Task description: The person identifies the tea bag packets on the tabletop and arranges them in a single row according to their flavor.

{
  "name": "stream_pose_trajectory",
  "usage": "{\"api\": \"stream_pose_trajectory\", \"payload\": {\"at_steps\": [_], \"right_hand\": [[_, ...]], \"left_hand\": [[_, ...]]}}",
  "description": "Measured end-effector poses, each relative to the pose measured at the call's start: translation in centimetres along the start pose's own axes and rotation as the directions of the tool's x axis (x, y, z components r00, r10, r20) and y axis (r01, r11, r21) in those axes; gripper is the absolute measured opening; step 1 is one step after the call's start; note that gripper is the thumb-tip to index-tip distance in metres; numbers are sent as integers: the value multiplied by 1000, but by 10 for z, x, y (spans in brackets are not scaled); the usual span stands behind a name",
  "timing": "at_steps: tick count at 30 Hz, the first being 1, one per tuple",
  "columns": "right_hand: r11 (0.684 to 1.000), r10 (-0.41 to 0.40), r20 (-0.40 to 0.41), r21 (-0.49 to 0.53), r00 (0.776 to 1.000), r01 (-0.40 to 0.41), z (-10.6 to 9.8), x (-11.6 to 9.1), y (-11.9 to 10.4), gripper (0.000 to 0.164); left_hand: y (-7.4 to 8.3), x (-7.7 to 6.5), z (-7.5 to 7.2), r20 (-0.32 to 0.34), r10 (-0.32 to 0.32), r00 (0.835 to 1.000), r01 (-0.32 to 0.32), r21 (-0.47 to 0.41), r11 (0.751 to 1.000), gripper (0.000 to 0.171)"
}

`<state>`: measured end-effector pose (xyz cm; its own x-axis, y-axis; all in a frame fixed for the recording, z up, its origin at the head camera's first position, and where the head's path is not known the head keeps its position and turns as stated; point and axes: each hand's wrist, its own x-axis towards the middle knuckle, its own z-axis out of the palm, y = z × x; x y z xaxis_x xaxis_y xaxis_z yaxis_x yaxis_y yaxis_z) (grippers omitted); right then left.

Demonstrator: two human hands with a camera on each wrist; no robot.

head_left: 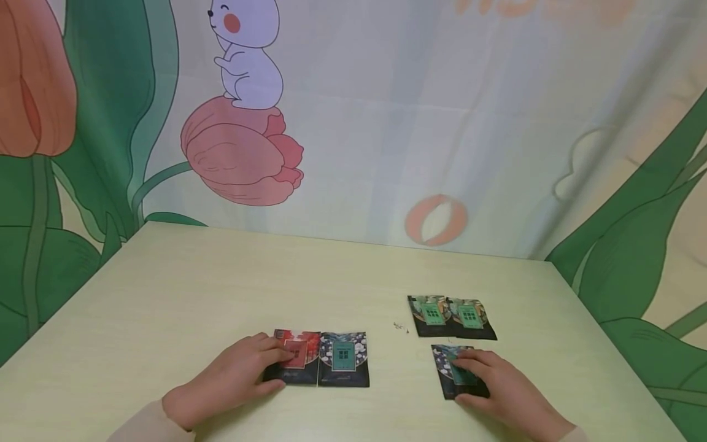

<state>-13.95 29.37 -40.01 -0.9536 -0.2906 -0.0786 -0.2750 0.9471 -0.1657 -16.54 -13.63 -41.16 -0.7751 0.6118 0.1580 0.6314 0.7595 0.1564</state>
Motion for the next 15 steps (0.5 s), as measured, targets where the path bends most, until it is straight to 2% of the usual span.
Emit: {"api": "stream_pose_trajectory", "payload": {"at_steps": [9, 15], "right_hand": [[1000, -6, -9, 0, 1000, 6, 0, 0, -3, 60], [1000, -15, -9, -1, 1000, 15, 2, 2, -8, 60]], "left_hand": [[-1, 0, 2, -18, 17, 1000, -17, -2, 1000, 39], [0, 1, 1, 0, 3, 1000, -3, -1, 1000, 39]]}}
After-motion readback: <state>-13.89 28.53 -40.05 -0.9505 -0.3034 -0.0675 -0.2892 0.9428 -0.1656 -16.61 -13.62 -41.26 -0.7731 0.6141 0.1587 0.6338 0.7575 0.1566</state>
